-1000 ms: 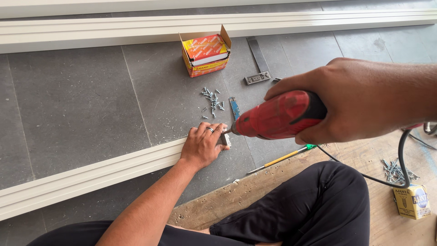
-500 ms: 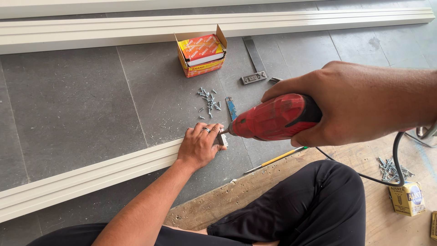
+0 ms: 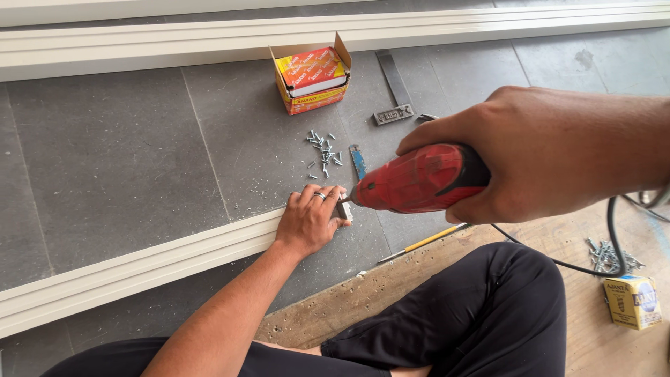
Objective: The person sits on the floor and uses a red corded drill to attach metal brackets to white plastic molding pieces. They handle multiple molding pieces, align brackets, and drive screws to secure them.
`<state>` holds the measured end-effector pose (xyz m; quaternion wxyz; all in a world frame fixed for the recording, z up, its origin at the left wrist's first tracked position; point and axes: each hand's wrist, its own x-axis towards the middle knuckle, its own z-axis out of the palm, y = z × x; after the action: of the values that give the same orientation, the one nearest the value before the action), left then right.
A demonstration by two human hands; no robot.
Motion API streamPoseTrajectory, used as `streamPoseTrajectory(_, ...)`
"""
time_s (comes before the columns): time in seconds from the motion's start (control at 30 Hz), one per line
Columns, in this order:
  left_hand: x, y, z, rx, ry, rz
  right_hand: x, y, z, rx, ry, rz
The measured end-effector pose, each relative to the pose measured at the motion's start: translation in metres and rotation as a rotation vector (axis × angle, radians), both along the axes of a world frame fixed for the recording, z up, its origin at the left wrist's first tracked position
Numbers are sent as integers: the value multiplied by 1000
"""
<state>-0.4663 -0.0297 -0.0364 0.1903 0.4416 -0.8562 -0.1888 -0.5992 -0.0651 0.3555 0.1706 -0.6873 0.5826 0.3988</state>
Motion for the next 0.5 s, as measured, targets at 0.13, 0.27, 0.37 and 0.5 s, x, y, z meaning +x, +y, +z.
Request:
streamPoseTrajectory(0.13,1,0,-1,-31,-65,-19,3,2,1,-9,-6,4)
streamPoseTrajectory(0.27,0,0,-1,-27,-108,-48,4,4,3,13,-2,12)
streamPoseTrajectory(0.37,0,-1,-1,-11,-114,-57,3,3,4,7,-14,21)
streamPoseTrajectory(0.5,1,-1,0,-15,-127,-60,3,3,2,-20,-34,55)
